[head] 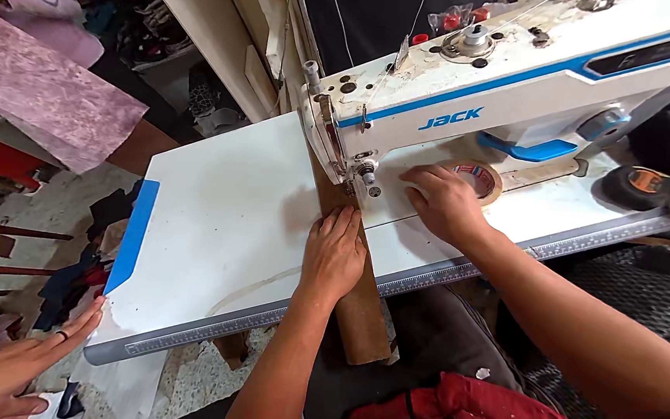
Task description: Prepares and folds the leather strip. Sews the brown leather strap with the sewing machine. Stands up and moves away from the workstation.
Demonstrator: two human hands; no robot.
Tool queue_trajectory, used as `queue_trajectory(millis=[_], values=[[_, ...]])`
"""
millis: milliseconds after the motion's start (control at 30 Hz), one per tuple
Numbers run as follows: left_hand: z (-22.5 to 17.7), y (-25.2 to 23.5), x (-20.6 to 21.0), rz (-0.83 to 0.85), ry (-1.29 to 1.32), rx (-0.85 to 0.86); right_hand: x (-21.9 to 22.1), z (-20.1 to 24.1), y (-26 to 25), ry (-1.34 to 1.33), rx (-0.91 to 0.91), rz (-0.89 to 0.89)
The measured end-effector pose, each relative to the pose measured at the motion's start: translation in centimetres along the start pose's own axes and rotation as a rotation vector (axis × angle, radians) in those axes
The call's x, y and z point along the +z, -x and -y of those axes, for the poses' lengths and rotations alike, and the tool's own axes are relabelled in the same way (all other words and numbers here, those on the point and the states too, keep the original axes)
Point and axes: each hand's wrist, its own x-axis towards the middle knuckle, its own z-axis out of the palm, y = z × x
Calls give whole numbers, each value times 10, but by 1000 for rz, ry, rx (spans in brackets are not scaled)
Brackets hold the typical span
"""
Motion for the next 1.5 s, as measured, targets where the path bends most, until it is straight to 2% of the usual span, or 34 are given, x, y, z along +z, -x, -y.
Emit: queue_trajectory(millis=[100, 200, 333, 667, 1500], values=[[-1, 0, -1, 8, -6, -5, 26, 2, -48, -111, 162, 177], [0, -1, -1, 4, -14, 3, 41, 8, -73, -108, 280, 236], [3, -3, -2, 30, -13, 4, 50, -4, -68, -152, 217, 159], [-2, -1, 0, 27, 6, -12, 51, -5, -67, -165, 259, 131], [-2, 0, 0, 17, 24, -9, 49, -6, -69, -191, 313, 160]])
